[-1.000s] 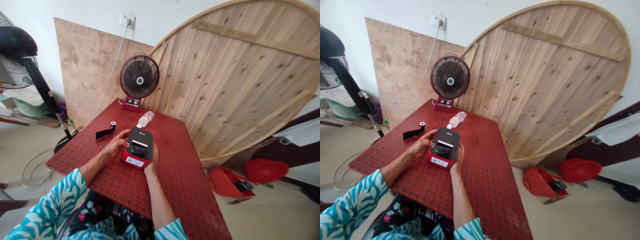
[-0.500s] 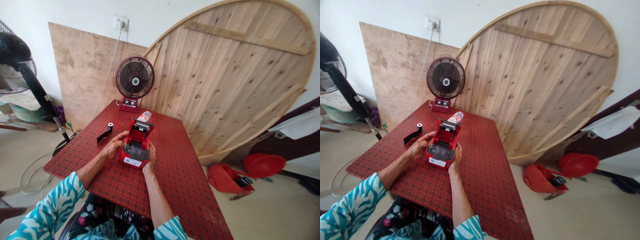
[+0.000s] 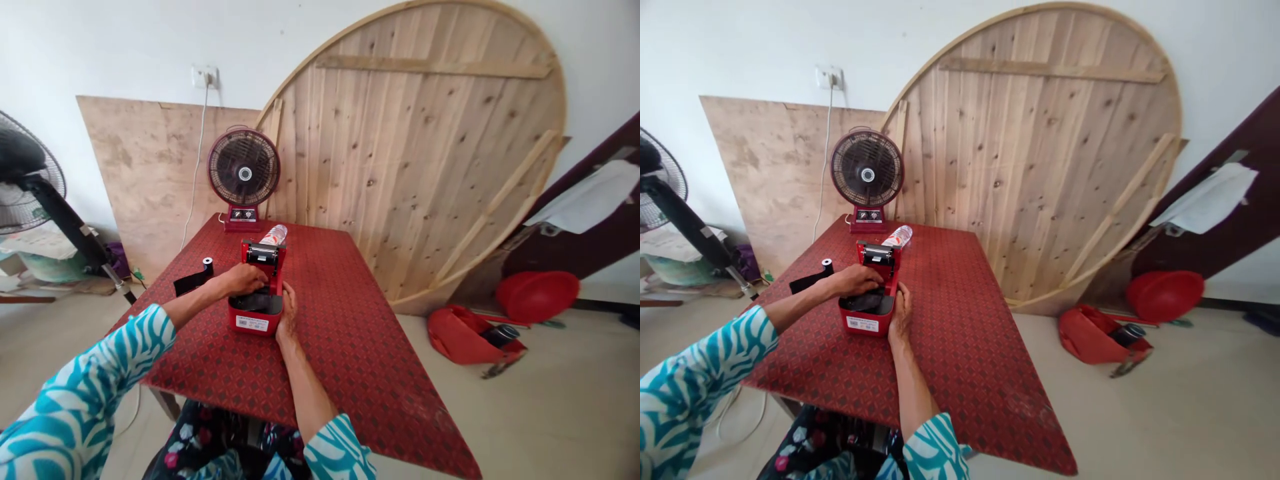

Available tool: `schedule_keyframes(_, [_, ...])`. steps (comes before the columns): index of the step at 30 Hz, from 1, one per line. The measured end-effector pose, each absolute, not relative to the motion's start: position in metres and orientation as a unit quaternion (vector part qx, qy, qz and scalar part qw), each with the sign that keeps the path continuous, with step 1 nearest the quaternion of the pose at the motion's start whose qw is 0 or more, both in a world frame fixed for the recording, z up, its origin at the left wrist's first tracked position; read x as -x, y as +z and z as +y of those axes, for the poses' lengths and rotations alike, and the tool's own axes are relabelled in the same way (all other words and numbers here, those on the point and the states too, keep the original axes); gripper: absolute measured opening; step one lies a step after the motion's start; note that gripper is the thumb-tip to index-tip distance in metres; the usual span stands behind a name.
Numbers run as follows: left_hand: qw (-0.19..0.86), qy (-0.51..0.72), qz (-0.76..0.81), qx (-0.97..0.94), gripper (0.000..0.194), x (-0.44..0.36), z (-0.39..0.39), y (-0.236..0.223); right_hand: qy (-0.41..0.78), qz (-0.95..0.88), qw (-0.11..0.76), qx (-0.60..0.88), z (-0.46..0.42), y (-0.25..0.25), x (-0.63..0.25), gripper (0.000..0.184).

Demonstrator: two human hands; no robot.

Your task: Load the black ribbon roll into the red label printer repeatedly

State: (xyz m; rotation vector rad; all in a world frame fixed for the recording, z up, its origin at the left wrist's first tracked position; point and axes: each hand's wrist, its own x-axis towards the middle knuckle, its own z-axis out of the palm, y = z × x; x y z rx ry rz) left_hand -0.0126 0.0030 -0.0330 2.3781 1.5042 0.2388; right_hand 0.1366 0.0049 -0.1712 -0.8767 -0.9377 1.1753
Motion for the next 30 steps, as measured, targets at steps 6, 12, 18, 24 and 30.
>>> schedule_keyframes(6, [0.187, -0.054, 0.485, -0.852, 0.016, -0.001, 0.033, -0.020, 0.512, -0.412, 0.653, 0.376, 0.006, -0.169, -0.133, 0.043])
schedule_keyframes(12, [0.177, -0.083, 0.489, -0.850, 0.018, -0.002, 0.032, -0.017, 0.512, -0.408, 0.654, 0.379, 0.004, -0.165, -0.132, 0.041])
schedule_keyframes(18, [0.104, -0.058, 0.524, -0.843, 0.028, -0.002, 0.019, -0.018, 0.509, -0.403, 0.657, 0.382, 0.005, -0.163, -0.133, 0.040])
schedule_keyframes(24, [0.092, 0.006, 0.541, -0.836, 0.034, 0.002, 0.011, -0.023, 0.514, -0.412, 0.649, 0.381, 0.005, -0.163, -0.135, 0.042])
schedule_keyframes(30, [0.164, 0.088, 0.550, -0.814, 0.025, -0.001, 0.006, -0.012, 0.510, -0.414, 0.646, 0.389, 0.006, -0.167, -0.136, 0.043])
